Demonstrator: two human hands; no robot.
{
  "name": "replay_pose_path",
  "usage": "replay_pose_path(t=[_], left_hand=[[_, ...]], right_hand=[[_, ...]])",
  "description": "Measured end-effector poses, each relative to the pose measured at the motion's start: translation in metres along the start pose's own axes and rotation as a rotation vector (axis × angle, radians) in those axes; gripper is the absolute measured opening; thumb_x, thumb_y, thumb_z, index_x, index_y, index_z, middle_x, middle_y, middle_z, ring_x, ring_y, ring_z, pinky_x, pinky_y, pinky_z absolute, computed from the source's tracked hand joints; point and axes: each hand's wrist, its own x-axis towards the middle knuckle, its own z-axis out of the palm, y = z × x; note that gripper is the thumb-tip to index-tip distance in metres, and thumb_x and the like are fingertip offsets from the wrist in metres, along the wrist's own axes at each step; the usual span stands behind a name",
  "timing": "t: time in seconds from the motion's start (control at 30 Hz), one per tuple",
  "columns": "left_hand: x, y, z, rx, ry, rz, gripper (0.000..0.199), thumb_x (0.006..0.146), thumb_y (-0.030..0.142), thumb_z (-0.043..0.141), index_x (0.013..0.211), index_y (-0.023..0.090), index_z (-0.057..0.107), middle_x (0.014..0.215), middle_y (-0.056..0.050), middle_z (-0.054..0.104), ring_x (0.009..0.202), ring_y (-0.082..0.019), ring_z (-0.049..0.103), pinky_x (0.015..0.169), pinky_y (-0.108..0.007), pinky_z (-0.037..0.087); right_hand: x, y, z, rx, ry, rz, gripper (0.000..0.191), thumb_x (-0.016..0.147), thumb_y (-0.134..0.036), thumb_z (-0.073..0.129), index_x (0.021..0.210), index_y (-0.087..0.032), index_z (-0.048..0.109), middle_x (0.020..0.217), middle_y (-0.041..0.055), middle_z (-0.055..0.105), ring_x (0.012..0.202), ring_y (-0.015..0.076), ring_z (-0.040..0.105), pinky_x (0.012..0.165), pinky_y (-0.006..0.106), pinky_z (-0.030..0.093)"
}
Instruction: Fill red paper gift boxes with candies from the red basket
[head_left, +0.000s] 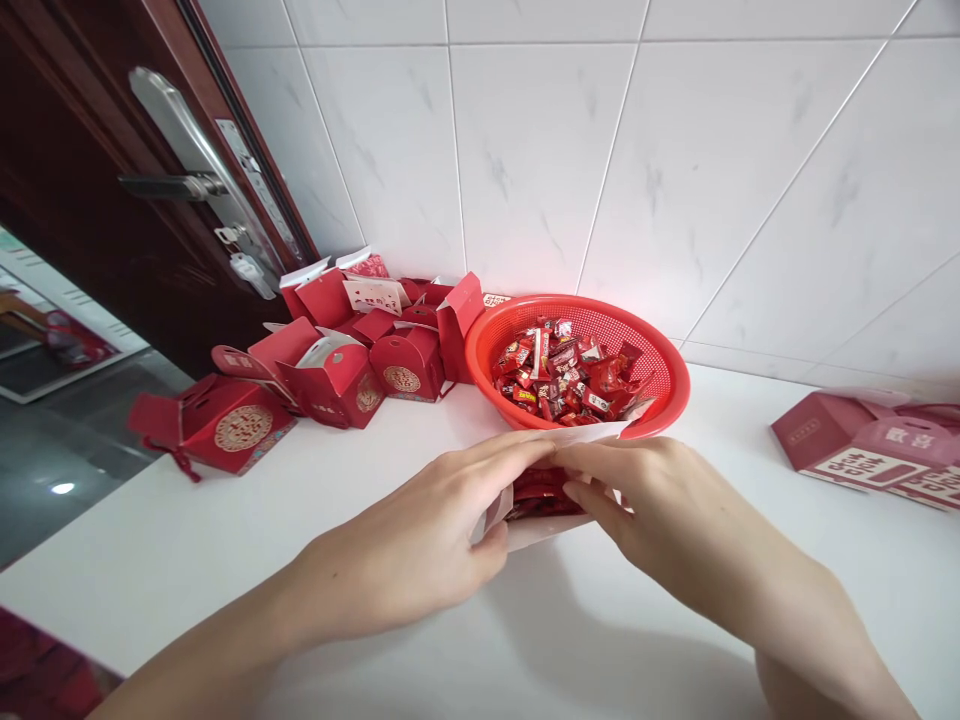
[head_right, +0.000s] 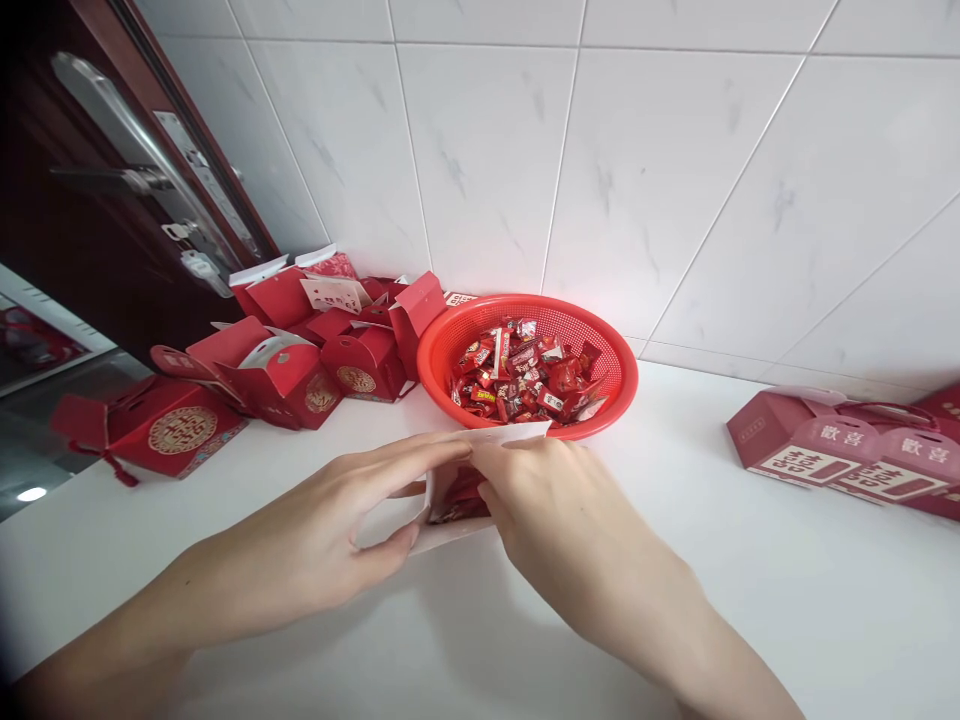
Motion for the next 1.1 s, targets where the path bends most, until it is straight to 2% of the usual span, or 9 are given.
replay_pose_path(t=[0.13,0.3,0.43,0.63,0.8,0.87,1.0,1.03,1.1], left_hand=[[-0.003,0.0,-0.007,-0.074,0.002,0.001,0.076,0.086,0.005,0.054,0.151,0.041,0.046,0.148,0.004,0.059,0.128,-0.022,0.063,0.105,-0.032,0.056],[0.006,-0.021,-0.026,-0.186,-0.013,-0.139,0.064,0.081,0.016,0.066,0.143,0.032,0.059,0.14,-0.002,0.066,0.113,-0.025,0.071,0.09,-0.032,0.063],[0.016,-0.034,-0.029,-0.143,-0.04,-0.172,0.065,0.081,0.018,0.065,0.144,0.035,0.058,0.141,-0.001,0.065,0.11,-0.024,0.072,0.092,-0.033,0.062],[0.021,-0.027,-0.025,-0.159,-0.006,-0.105,0.058,0.083,0.017,0.063,0.14,0.03,0.063,0.138,-0.002,0.068,0.118,-0.024,0.068,0.101,-0.037,0.057],[0.025,-0.036,-0.026,-0.148,0.017,-0.086,0.042,0.093,0.034,0.062,0.134,0.026,0.067,0.138,-0.005,0.068,0.128,-0.028,0.063,0.107,-0.041,0.053],[0.025,-0.041,-0.028,-0.122,0.018,-0.063,0.05,0.094,0.042,0.062,0.143,0.029,0.059,0.145,-0.005,0.063,0.136,-0.029,0.057,0.111,-0.041,0.048],[0.024,-0.046,-0.032,0.006,-0.021,-0.056,0.104,0.076,0.043,0.082,0.162,0.034,0.025,0.152,-0.008,0.055,0.138,-0.034,0.054,0.107,-0.042,0.05],[0.024,-0.046,-0.032,0.021,-0.022,-0.062,0.105,0.075,0.04,0.082,0.162,0.033,0.024,0.153,-0.008,0.054,0.136,-0.033,0.055,0.104,-0.04,0.052],[0.025,-0.047,-0.031,0.02,0.0,-0.066,0.086,0.08,0.034,0.074,0.158,0.029,0.037,0.151,-0.008,0.056,0.131,-0.031,0.06,0.103,-0.037,0.053]], right_hand=[[-0.007,-0.004,-0.014,0.009,-0.019,-0.063,0.029,0.095,-0.01,0.049,0.094,-0.026,0.074,0.086,0.0009,0.076,0.064,0.0149,0.065,0.06,0.026,0.048],[-0.007,-0.004,-0.025,0.038,0.001,-0.062,0.018,0.096,-0.022,0.059,0.095,-0.026,0.076,0.084,0.0022,0.076,0.067,0.0161,0.066,0.06,0.026,0.05],[-0.001,0.001,-0.028,0.058,-0.062,-0.062,0.018,0.095,-0.023,0.061,0.102,-0.028,0.076,0.09,0.0013,0.078,0.073,0.0163,0.069,0.067,0.027,0.054],[-0.006,0.018,-0.034,-0.078,0.017,-0.038,0.012,0.092,-0.031,0.066,0.1,-0.024,0.072,0.088,0.0033,0.074,0.071,0.0175,0.066,0.06,0.028,0.05],[-0.004,0.03,-0.027,-0.244,0.023,0.135,0.038,0.084,-0.049,0.073,0.109,-0.023,0.06,0.089,0.0041,0.072,0.069,0.0209,0.065,0.053,0.028,0.043],[0.002,0.029,-0.025,-0.23,0.019,0.191,0.038,0.085,-0.051,0.07,0.108,-0.023,0.057,0.087,0.0037,0.071,0.068,0.0207,0.064,0.054,0.028,0.043],[0.014,0.029,-0.022,-0.124,0.031,0.21,0.033,0.086,-0.046,0.069,0.105,-0.022,0.056,0.087,0.0043,0.071,0.073,0.0208,0.066,0.058,0.028,0.046],[0.015,0.031,-0.021,-0.097,0.026,0.194,0.032,0.086,-0.044,0.069,0.105,-0.022,0.056,0.087,0.0041,0.07,0.074,0.0206,0.066,0.06,0.028,0.046],[0.016,0.035,-0.016,-0.028,0.008,0.144,0.025,0.089,-0.041,0.066,0.103,-0.021,0.058,0.086,0.0036,0.07,0.075,0.0201,0.066,0.063,0.029,0.049]])
